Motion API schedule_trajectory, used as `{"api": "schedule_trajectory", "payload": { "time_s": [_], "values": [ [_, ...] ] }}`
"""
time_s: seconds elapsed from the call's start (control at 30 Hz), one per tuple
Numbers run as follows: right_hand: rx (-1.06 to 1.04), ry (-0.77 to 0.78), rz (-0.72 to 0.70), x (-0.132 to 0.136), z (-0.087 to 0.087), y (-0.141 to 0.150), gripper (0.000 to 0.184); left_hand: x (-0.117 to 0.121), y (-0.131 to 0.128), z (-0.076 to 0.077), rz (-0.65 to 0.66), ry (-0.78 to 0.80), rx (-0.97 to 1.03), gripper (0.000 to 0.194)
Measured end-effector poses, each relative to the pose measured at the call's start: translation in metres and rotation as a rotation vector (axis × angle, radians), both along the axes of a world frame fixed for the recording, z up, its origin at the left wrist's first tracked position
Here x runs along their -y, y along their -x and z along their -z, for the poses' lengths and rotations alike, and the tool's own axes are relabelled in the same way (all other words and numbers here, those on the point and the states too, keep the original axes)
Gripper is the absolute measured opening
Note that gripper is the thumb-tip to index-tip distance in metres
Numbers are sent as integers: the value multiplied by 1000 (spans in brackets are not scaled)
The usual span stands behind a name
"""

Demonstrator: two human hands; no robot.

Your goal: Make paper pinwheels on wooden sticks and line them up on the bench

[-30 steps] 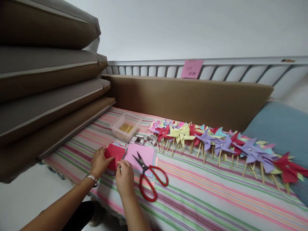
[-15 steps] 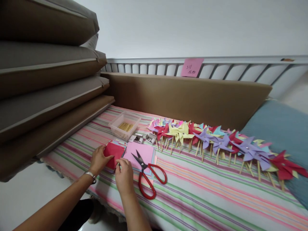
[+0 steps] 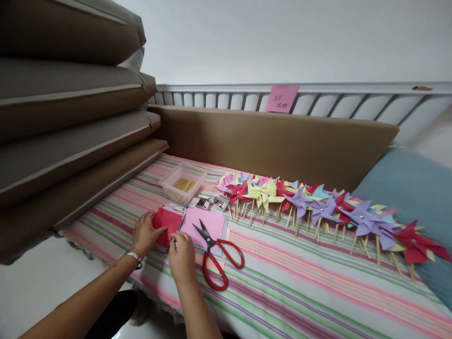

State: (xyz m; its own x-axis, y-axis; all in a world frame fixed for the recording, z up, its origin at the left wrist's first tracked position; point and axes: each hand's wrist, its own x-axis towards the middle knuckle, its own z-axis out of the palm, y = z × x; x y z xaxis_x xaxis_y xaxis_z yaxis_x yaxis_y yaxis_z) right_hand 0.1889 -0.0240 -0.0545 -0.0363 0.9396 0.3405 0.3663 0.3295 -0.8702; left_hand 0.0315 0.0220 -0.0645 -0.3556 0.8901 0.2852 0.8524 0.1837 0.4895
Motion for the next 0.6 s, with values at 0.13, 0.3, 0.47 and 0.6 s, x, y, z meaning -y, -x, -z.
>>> {"api": "schedule_trajectory", "payload": {
  "time_s": [0.13,0.3,0.47,0.6],
  "values": [
    [-7,13,1,0,0,0,31,1,-2,-3,9,-30,25,62],
    [-38,40,-2,0,-2,1,31,2,-3,-3,27,-78,92,57],
    [-123,69,-1,-2,-6,-3,29,3,3,-9,63,-141,242,24],
    [-247,122,16,-7,-10,-10,26,11,9,-26,107,-201,440,14]
  ]
}}
